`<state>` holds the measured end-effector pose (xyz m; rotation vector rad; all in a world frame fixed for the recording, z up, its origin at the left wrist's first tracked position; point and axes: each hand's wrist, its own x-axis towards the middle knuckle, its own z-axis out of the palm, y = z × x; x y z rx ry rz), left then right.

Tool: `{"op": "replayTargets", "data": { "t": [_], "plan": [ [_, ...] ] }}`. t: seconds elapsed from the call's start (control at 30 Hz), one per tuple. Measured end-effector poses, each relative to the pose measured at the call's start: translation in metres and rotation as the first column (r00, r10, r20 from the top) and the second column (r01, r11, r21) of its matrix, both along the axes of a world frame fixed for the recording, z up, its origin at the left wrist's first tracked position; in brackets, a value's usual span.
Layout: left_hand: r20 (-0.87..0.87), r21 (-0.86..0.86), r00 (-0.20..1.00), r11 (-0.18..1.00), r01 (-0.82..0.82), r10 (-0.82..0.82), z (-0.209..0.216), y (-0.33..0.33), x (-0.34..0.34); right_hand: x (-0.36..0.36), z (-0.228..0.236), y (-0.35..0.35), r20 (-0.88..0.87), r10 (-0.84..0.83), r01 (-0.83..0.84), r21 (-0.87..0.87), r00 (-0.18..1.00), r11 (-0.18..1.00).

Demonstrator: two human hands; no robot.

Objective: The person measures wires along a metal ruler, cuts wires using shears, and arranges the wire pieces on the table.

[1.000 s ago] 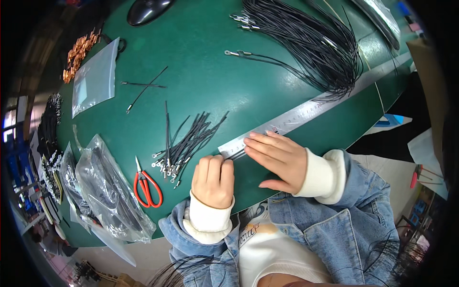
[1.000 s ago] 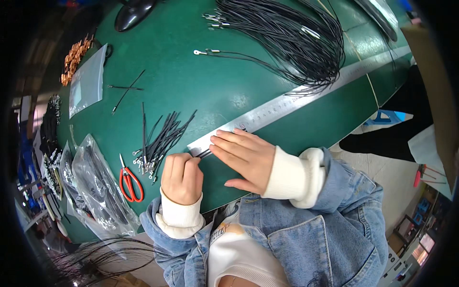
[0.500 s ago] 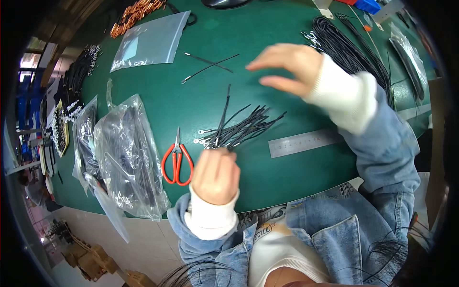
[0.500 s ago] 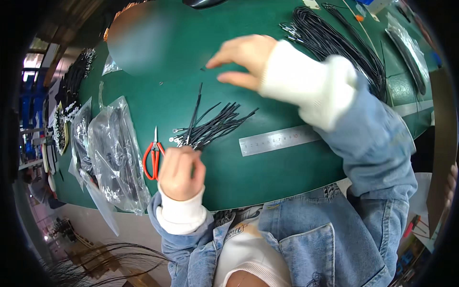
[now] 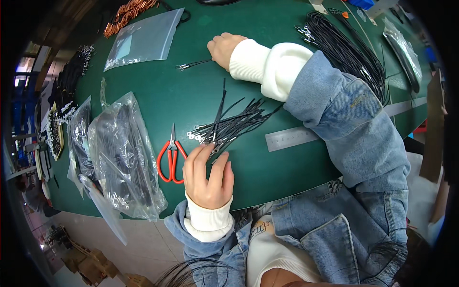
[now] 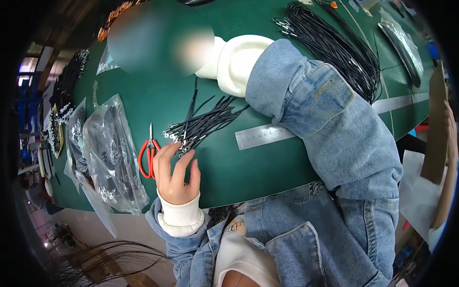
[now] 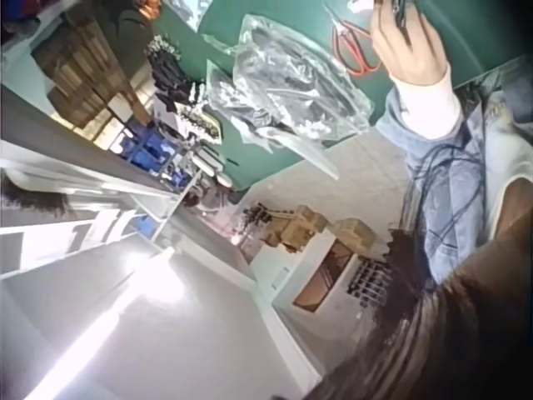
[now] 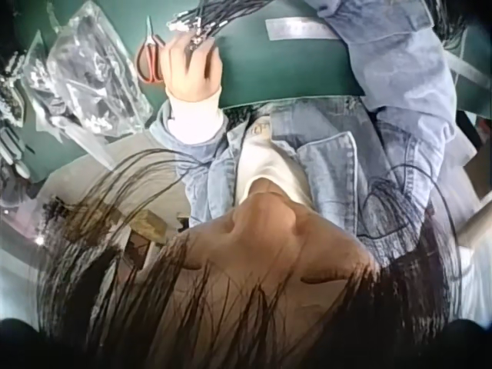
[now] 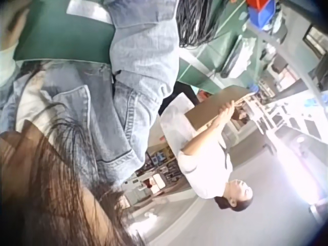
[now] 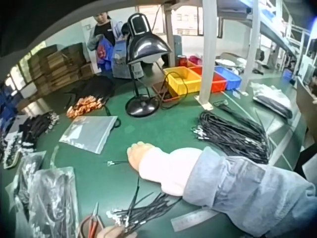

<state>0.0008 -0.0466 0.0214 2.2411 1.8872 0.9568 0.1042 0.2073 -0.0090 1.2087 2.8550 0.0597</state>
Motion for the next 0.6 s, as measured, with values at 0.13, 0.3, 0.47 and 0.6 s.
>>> {"op": "replayTargets", "data": {
  "t": [0.13, 0.3, 0.47, 0.6],
  "plan": [
    [0.024, 0.02, 0.998, 0.998, 0.054, -0.054, -0.001, 0.001, 0.011, 0.02, 0.014, 0.011, 0.073, -0.088, 0.101, -0.202, 0.993, 0.974],
    [0.007, 0.01, 0.998, 0.998, 0.056, -0.056, -0.001, -0.007, 0.017, 0.018, 0.017, -0.004, 0.18, 0.049, -0.025, -0.132, 0.983, 0.991],
    [-0.017, 0.008, 0.998, 0.998, 0.062, -0.062, -0.002, -0.013, 0.019, 0.026, 0.059, -0.02, 0.165, -0.067, 0.109, -0.264, 0.984, 0.958],
    [0.025, 0.012, 0.995, 0.995, 0.1, -0.1, -0.007, -0.011, 0.028, 0.042, 0.066, -0.016, 0.249, -0.067, 0.135, -0.269, 0.966, 0.953]
  ]
}}
